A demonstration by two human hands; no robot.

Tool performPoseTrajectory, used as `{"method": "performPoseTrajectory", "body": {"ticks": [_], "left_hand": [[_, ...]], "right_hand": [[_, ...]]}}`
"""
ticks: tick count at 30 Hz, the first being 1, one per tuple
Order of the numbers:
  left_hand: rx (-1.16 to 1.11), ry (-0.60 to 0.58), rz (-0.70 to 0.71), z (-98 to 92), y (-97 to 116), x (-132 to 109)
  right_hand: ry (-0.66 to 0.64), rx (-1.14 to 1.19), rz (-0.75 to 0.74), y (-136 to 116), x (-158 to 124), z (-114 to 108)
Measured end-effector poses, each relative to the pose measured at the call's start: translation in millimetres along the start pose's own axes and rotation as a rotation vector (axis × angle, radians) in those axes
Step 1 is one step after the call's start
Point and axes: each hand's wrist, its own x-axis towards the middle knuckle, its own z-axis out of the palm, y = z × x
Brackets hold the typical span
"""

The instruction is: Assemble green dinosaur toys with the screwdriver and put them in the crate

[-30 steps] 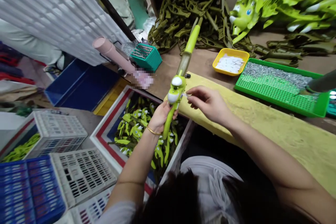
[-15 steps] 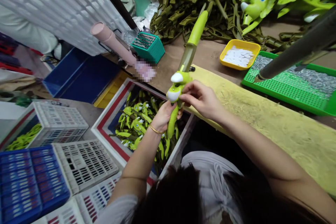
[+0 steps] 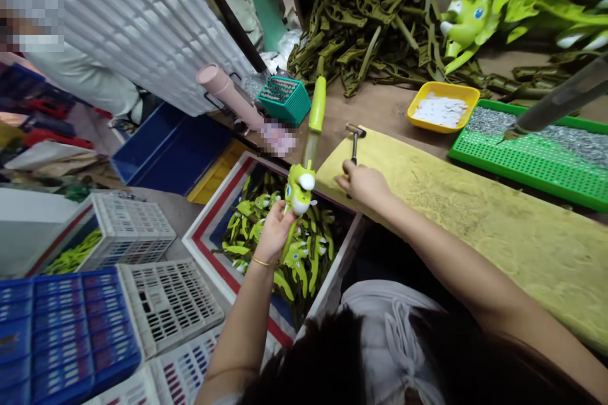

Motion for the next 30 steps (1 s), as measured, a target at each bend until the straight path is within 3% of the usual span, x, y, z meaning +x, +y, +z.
{"method": "performPoseTrajectory", "body": {"ticks": [5, 8, 12, 15, 18, 22, 24, 27, 30], "left_hand": [[0.127, 0.034, -0.017, -13.1, -24.0, -16.4], [0.443, 0.033, 0.028, -14.7, -32.5, -28.8], [0.826, 0.046, 0.070, -13.2, -32.2, -38.7], [0.918, 0.047, 0.067, -13.4, -28.4, -39.6], [0.944, 0.042, 0.072, -15.9, -27.2, -37.9], [0.944, 0.023, 0.065, -14.8, -33.9, -33.9], [0.938, 0.020, 0.067, -7.3, -39.5, -30.6], [0.899, 0.003, 0.087, 11.6, -46.8, -23.4], [0.858, -0.008, 0.103, 28.0, -50.5, -15.7]], "right_hand": [[0.102, 0.156, 0.083, 43.5, -45.1, -49.1], [0.219, 0.183, 0.064, 58.0, -64.9, -60.4], [0.302, 0.106, -0.019, 59.2, -71.2, -53.0], [0.237, 0.008, -0.023, 56.1, -68.6, -46.6], [0.208, -0.081, 0.017, 53.0, -76.0, -46.8], [0.404, -0.063, -0.171, 57.8, -105.5, -41.2], [0.405, -0.101, -0.214, 68.3, -118.9, -32.0], [0.376, -0.163, -0.164, 85.4, -130.1, -20.8], [0.400, -0.175, -0.202, 87.4, -135.1, -21.9]]}}
